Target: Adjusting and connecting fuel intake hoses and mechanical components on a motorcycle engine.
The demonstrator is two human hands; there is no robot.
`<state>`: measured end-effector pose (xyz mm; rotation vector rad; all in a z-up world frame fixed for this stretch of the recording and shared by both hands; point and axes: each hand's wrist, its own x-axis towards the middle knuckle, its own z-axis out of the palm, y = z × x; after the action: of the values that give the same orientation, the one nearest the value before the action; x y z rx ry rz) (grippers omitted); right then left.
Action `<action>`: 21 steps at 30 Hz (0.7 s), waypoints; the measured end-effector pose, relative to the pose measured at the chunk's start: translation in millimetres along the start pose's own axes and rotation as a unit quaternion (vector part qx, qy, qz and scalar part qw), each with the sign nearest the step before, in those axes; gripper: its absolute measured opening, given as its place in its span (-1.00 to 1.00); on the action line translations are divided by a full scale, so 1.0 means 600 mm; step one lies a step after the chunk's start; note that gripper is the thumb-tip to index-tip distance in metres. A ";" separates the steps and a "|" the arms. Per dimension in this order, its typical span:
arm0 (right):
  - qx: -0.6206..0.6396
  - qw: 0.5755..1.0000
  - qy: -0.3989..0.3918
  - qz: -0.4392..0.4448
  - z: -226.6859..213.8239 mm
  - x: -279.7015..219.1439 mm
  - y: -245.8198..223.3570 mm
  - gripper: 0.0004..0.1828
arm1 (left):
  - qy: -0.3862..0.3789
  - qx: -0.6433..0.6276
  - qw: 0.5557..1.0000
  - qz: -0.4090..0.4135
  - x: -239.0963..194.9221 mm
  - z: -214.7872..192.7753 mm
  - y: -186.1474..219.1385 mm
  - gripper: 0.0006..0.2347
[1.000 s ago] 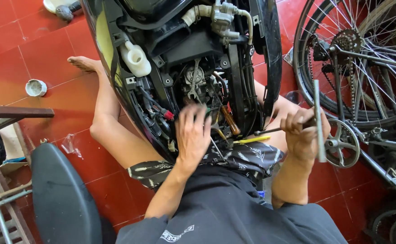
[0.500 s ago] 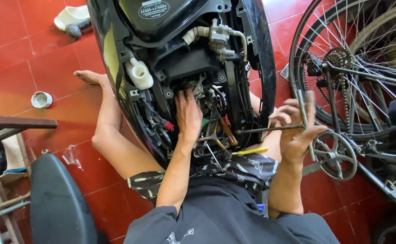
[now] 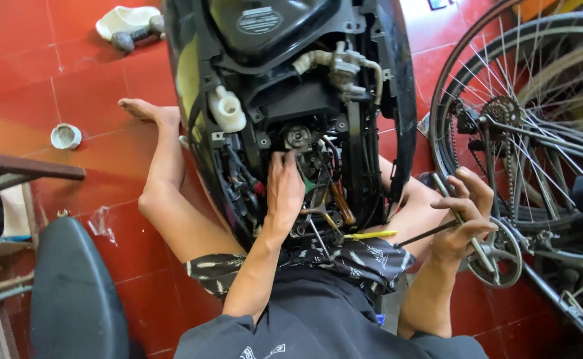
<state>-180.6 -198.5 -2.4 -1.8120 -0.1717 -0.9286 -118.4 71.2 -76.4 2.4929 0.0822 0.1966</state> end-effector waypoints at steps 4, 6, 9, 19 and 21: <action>-0.007 0.995 -0.059 0.084 0.002 -0.011 -0.020 0.06 | 0.053 -0.155 0.986 0.019 -0.019 -0.064 0.027 -0.75; -0.007 0.994 -0.071 0.079 0.004 -0.015 -0.019 0.07 | 0.081 -0.188 0.979 0.021 -0.014 -0.078 0.035 -0.77; -0.017 0.993 -0.088 0.074 0.012 -0.018 -0.013 0.09 | 0.042 -0.221 0.974 0.010 0.008 -0.070 0.045 -0.78; -0.007 0.994 -0.094 0.061 0.033 -0.030 -0.005 0.01 | 0.003 -0.380 0.924 -0.029 0.048 -0.049 0.107 -0.75; -0.008 0.993 -0.107 0.058 0.032 -0.031 0.003 0.01 | -0.009 -0.406 0.913 -0.048 0.054 -0.029 0.113 -0.75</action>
<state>-182.4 -177.5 -18.8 -1.9139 -0.1910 -0.6567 -88.2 30.3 -18.0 1.6533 0.0923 0.1291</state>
